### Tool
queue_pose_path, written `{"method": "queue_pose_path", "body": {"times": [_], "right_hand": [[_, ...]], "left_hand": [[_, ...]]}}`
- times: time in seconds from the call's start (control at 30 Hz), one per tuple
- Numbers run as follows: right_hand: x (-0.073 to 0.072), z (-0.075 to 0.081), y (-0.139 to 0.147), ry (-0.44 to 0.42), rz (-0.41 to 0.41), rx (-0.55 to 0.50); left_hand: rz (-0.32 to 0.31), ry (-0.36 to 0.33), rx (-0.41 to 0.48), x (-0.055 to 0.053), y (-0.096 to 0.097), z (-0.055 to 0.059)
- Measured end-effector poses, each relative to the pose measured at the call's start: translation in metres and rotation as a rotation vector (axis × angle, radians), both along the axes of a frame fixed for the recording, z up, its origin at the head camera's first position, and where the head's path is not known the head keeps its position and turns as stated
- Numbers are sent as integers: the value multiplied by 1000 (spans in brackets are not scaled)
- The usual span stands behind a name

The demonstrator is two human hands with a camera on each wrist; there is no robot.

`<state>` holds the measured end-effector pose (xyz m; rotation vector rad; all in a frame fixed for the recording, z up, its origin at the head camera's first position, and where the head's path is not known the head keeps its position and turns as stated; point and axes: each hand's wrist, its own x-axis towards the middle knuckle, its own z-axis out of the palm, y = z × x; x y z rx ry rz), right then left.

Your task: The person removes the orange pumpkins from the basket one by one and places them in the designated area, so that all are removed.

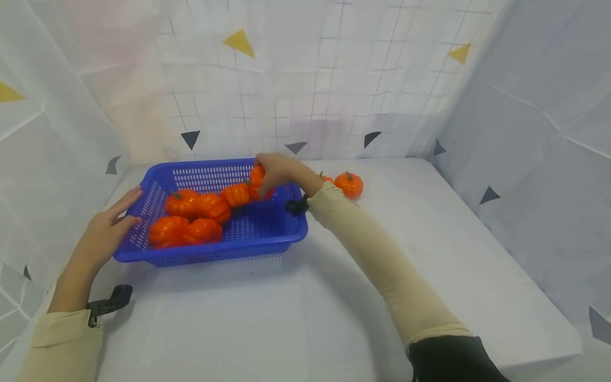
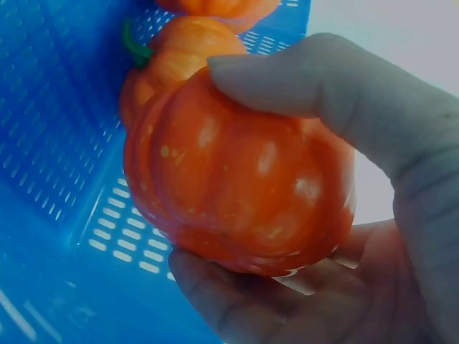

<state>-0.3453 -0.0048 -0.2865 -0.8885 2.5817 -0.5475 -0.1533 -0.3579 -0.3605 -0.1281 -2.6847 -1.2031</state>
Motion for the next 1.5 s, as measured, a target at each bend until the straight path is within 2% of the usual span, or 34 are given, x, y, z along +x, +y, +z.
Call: {"method": "queue_pose_path", "body": {"times": [0.43, 0.6, 0.97, 1.23, 1.5], "right_hand": [[12, 4, 20, -20, 30, -150], [16, 5, 30, -23, 24, -246], [27, 0, 59, -12, -106, -465], [36, -8, 84, 47, -174, -524], [45, -12, 96, 102, -212, -610]], "left_hand": [[0, -12, 6, 0, 0, -1], [-3, -9, -2, -1, 0, 1], [10, -23, 4, -1, 1, 1], [-2, -18, 6, -1, 1, 0], [3, -9, 7, 0, 0, 2]]}}
